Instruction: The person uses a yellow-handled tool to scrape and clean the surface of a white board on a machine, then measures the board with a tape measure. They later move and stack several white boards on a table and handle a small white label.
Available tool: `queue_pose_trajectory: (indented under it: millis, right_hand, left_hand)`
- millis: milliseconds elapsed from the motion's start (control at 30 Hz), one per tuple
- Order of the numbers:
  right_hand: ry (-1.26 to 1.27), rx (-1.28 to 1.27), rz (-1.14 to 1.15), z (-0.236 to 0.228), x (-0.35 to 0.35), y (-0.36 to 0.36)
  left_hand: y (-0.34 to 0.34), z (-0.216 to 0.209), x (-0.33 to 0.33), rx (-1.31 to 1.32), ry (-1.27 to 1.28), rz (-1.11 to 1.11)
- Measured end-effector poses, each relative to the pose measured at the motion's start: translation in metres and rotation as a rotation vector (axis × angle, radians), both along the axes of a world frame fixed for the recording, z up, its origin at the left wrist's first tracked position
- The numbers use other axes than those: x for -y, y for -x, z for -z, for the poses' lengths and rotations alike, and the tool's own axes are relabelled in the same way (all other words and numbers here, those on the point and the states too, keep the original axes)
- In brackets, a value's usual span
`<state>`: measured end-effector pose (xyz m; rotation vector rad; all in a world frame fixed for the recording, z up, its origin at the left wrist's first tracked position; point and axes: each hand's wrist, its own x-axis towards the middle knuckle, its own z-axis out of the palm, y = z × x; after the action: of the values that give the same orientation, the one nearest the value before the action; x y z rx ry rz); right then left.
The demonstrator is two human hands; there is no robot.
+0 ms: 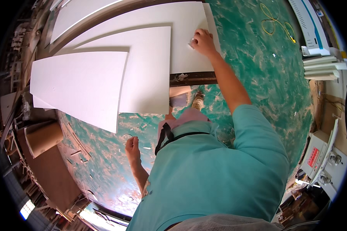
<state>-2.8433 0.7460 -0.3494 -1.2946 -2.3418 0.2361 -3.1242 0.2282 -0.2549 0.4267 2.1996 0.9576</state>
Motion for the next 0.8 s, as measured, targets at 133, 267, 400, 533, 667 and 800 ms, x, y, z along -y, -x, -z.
queue_pose_trajectory:
  millis: [133,267,400,533,667,800]
  right_hand:
    - [-0.169,-0.107,0.150,0.004,0.008,0.005]
    - [-0.278,-0.077,0.204,0.000,0.020,0.001]
    - [-0.285,0.023,-0.116,0.004,0.031,-0.003]
    - [-0.001,-0.046,-0.189,0.007,0.037,-0.006]
    - [-0.121,0.145,-0.206,0.002,0.058,-0.015]
    - [-0.029,0.303,-0.154,-0.008,0.072,-0.015]
  left_hand:
    - [0.011,0.005,0.001,-0.087,0.016,0.072]
    - [0.023,-0.012,-0.017,-0.172,-0.011,0.102]
    - [0.022,-0.011,-0.026,-0.218,0.016,0.134]
    - [0.013,-0.019,-0.047,-0.231,0.031,0.206]
    - [0.011,-0.016,-0.057,-0.230,-0.020,0.253]
    - [0.007,-0.020,-0.075,-0.250,-0.040,0.292]
